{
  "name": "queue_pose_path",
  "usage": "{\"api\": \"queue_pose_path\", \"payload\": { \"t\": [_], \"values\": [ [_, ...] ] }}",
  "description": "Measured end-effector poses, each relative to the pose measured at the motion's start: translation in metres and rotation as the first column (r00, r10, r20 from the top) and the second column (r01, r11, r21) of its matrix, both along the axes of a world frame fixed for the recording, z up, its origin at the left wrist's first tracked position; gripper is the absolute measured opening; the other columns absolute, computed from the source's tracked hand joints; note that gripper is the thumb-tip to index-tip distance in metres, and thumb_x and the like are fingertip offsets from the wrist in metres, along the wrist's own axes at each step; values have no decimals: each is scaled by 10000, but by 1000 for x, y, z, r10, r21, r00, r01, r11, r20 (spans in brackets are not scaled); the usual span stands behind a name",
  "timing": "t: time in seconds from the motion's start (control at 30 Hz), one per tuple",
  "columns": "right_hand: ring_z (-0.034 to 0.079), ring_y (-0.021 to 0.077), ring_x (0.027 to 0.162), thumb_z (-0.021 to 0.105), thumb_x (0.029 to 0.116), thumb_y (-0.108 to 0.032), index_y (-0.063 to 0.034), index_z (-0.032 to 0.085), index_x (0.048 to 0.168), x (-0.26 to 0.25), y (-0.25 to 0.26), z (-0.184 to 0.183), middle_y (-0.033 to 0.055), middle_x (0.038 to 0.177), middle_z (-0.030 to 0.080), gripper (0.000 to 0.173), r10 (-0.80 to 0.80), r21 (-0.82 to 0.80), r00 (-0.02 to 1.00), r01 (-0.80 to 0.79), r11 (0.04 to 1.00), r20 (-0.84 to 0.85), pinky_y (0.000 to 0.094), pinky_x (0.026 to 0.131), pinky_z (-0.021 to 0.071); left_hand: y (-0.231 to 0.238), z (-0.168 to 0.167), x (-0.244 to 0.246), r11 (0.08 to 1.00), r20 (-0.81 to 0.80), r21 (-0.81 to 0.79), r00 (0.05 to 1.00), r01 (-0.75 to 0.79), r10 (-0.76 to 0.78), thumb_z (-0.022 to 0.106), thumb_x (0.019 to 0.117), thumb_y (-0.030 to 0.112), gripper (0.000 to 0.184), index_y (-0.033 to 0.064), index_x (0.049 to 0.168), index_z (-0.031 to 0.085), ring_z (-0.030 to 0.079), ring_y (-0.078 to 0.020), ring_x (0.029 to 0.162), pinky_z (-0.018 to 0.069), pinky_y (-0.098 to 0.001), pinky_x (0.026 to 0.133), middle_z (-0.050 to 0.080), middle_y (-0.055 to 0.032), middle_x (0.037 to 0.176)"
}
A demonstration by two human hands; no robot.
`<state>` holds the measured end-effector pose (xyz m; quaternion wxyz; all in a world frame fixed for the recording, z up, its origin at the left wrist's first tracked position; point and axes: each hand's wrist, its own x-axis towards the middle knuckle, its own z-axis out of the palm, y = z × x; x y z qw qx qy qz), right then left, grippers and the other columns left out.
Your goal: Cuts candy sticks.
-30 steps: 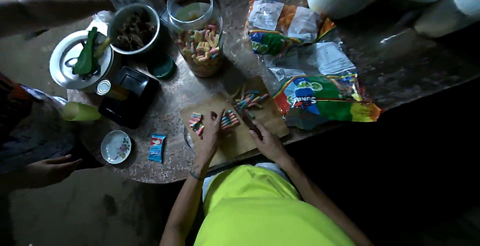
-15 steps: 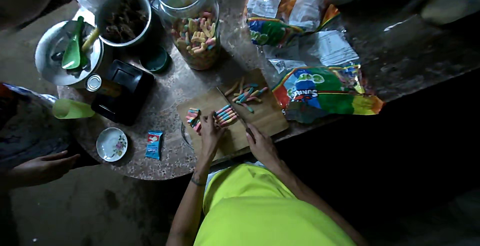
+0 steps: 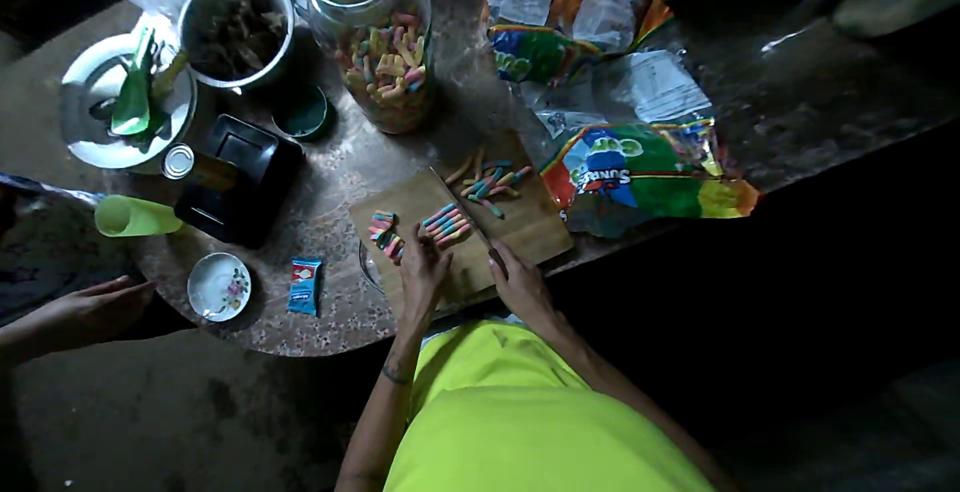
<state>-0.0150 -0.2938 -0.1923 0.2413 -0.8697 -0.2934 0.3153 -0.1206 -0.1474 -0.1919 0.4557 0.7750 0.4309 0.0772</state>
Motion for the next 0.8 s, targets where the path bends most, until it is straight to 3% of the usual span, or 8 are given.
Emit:
{"api": "queue_pose_path", "payload": {
  "t": [0.17,0.4,0.57,0.73,0.8],
  "values": [
    [697,424,1073,459,1097,-222,-60,485,1522,2,3,4,257,1186,705,455,16,-34,1000,-17,999,-19,550,969,528,-2,1,0,1000,20,-12,1000,-6,6,757,896,70,728,-99,1492,377,678,-327,1075,550,-445,954,658,-258,1217],
    [702,450,1053,482,1086,-197,-71,512,1511,-1,0,0,269,1195,703,444,22,3,996,-23,1000,86,569,947,538,-2,3,0,999,-1,-42,1000,-17,17,747,908,62,714,-85,1497,373,676,-343,1080,551,-455,953,647,-267,1238],
    [700,454,1020,486,1094,-264,91,540,1373,-2,6,26,300,1081,700,454,-33,-62,999,35,997,24,558,922,539,6,6,-7,999,-30,-17,999,-31,31,703,934,58,637,-77,1484,412,666,-358,1092,555,-453,939,587,-303,1318],
    [686,450,1070,401,1126,-277,117,460,1429,-13,22,31,309,1101,687,500,59,-147,994,-71,987,-88,524,966,524,9,8,-13,999,-99,-18,995,31,-33,712,930,72,573,-89,1427,476,644,-391,1075,517,-518,954,639,-284,1211],
    [679,455,1097,390,1130,-273,124,437,1444,-18,27,30,317,1131,681,509,71,-181,992,-88,979,-99,523,982,518,10,11,-15,998,-139,-48,989,39,-45,688,953,88,533,-62,1425,488,656,-368,1047,531,-500,934,640,-269,1208]
  ]
}}
